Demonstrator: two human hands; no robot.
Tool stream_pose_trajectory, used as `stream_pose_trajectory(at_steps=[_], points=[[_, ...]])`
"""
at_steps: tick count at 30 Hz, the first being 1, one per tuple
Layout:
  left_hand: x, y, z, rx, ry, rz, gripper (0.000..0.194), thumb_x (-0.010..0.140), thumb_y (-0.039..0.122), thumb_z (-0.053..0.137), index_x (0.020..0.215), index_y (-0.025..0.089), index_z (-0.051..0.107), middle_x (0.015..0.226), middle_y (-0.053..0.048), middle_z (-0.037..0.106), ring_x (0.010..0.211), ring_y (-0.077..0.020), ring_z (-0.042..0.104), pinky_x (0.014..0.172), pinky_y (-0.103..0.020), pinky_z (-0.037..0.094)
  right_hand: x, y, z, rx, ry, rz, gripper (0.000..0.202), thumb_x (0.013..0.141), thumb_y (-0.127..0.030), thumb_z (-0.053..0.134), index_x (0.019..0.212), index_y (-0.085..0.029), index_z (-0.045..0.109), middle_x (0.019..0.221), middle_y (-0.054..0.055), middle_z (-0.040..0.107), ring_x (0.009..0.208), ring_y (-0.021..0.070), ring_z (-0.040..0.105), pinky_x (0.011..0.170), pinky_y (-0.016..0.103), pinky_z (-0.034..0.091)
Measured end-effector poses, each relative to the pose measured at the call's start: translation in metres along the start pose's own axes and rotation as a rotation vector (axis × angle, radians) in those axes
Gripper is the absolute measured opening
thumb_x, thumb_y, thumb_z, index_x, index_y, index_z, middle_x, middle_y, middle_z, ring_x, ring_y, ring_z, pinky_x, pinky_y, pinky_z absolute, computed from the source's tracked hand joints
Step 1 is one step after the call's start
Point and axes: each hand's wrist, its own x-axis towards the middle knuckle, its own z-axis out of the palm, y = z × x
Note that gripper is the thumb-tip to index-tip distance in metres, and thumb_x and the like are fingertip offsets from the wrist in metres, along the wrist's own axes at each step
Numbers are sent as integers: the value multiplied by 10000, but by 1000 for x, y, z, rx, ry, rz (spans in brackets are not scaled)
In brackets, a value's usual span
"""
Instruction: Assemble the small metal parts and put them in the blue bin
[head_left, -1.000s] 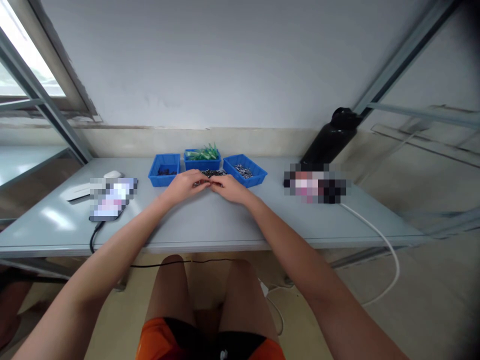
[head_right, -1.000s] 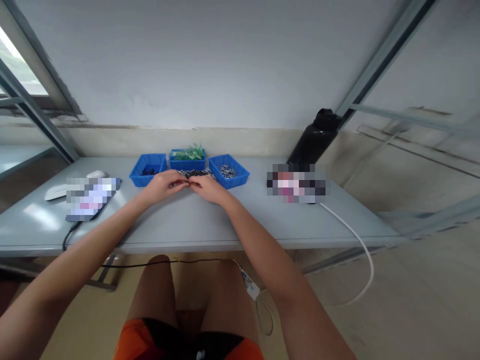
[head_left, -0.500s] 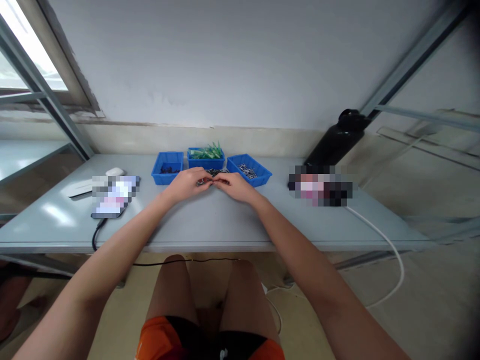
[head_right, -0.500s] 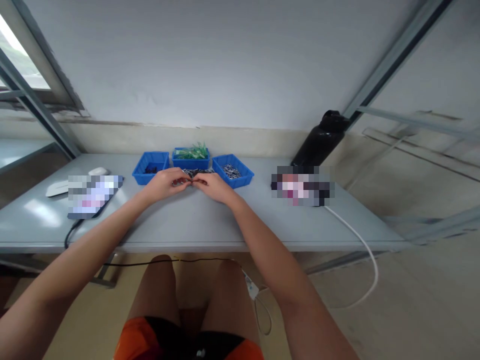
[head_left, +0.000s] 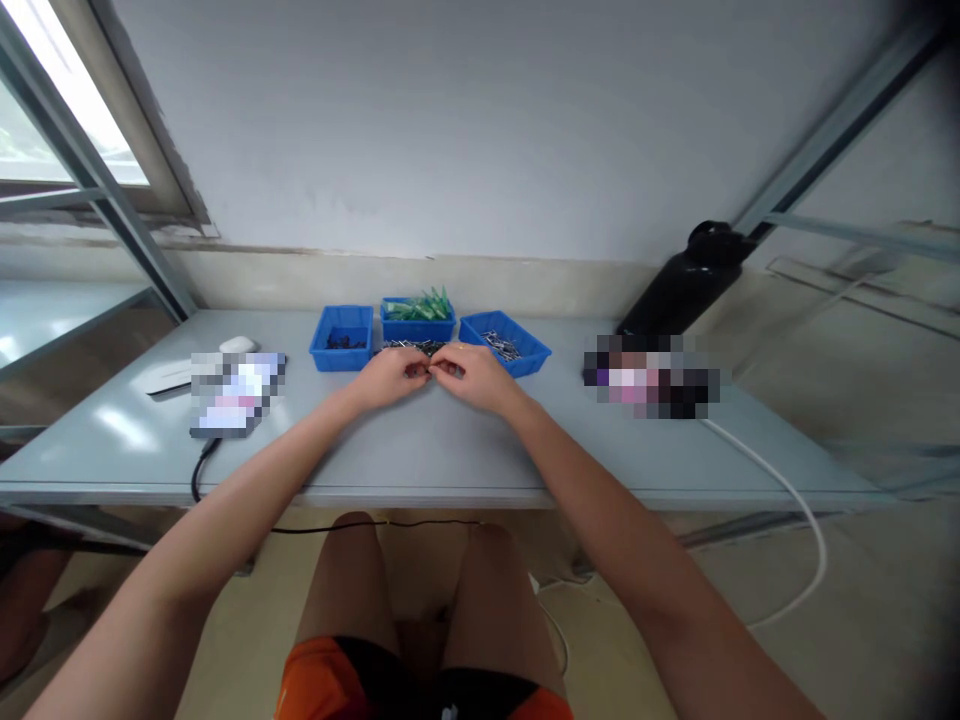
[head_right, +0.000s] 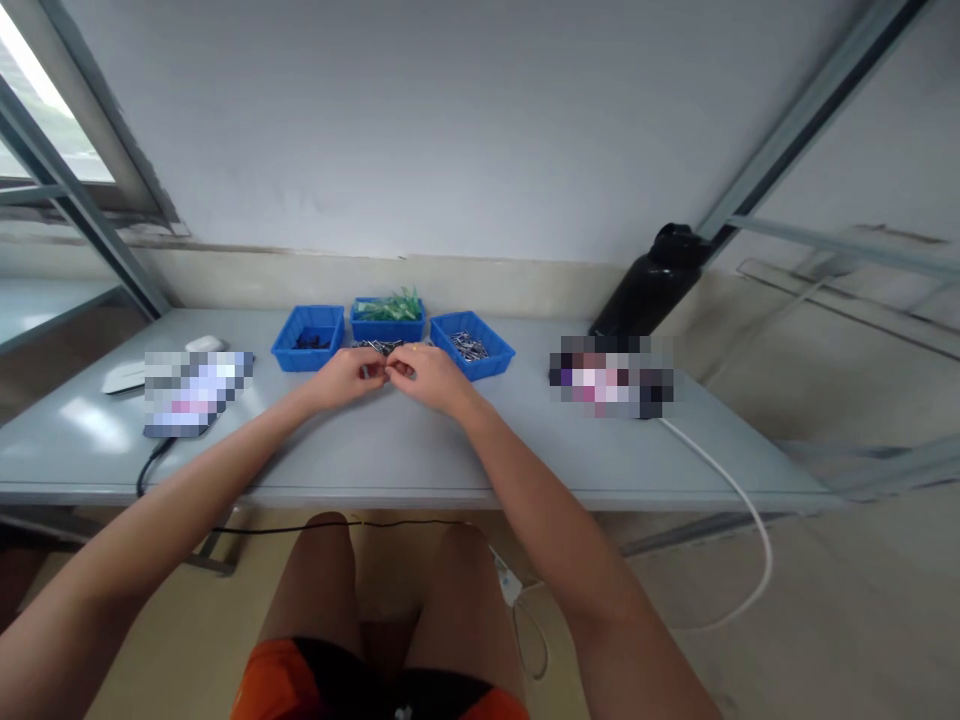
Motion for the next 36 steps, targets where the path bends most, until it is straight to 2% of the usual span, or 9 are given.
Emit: stream_pose_trajectory(at_steps=[4, 8, 12, 14, 19, 23, 30, 33, 36], points=[[1, -3, -4, -42, 49, -6, 141, 805, 197, 578, 870, 145, 692, 784, -26, 686, 686, -125, 601, 646, -221, 454, 0, -1, -1, 21, 29, 32, 179, 860, -278, 507, 858, -177, 655, 756, 38, 628, 697, 144, 535, 702, 266, 396], [0, -10, -27, 64, 146, -27, 180, 817, 234, 578, 929, 162, 700, 843, -37, 705, 722, -137, 621, 696, -235, 487, 2, 2, -4, 64, 28, 118, 203, 879, -325, 523, 942, -179, 650, 768, 31, 624, 701, 146, 537, 706, 268, 406], [-6, -25, -60, 344, 362, -237, 213, 834, 265, 560, 952, 167, 707, 910, -86, 711, 787, -198, 640, 740, -302, 502, 2, 9, -3, 22, -76, 174, 225, 879, -309, 562, 1028, -166, 650, 874, 53, 628, 822, 162, 567, 769, 273, 425], [-11, -37, -70, 455, 399, -395, 209, 819, 251, 560, 938, 177, 714, 932, -105, 715, 811, -236, 648, 732, -335, 504, 1, 13, -2, -56, -149, 206, 210, 877, -273, 568, 1029, -161, 660, 924, 68, 630, 872, 171, 570, 806, 280, 425], [-17, -59, -70, 510, 256, -605, 166, 764, 263, 599, 839, 192, 728, 799, -104, 716, 727, -278, 644, 660, -374, 495, -1, 22, 1, -232, -263, 284, 217, 887, -185, 533, 1054, -159, 669, 978, 87, 640, 907, 182, 587, 825, 283, 423], [-12, -50, -61, 436, 296, -458, 201, 805, 295, 582, 896, 193, 729, 839, -99, 717, 753, -237, 641, 682, -325, 493, -2, 23, 4, -341, -305, 307, 226, 903, -182, 511, 1056, -150, 673, 1075, 129, 634, 996, 219, 589, 838, 300, 426], [-3, -16, -38, 234, 1, -81, 293, 845, 299, 506, 1009, 175, 716, 906, -61, 731, 781, -185, 652, 720, -270, 490, -3, 25, 10, -422, -272, 312, 249, 916, -189, 478, 1082, -167, 663, 1101, 136, 614, 1050, 248, 581, 813, 308, 433], [-4, -18, -27, 258, -104, -61, 240, 847, 278, 509, 881, 195, 731, 826, -52, 732, 707, -179, 655, 658, -258, 488, -4, 29, 12, -447, -266, 318, 275, 909, -146, 455, 1094, -164, 658, 1085, 134, 618, 1035, 245, 588, 816, 309, 432], [-7, -27, -22, 413, -131, -202, 200, 809, 264, 559, 690, 189, 701, 629, -62, 670, 599, -199, 636, 588, -268, 482, -3, 31, 12, -443, -288, 320, 327, 899, -76, 405, 1074, -156, 669, 1067, 134, 636, 992, 228, 602, 816, 303, 429]])
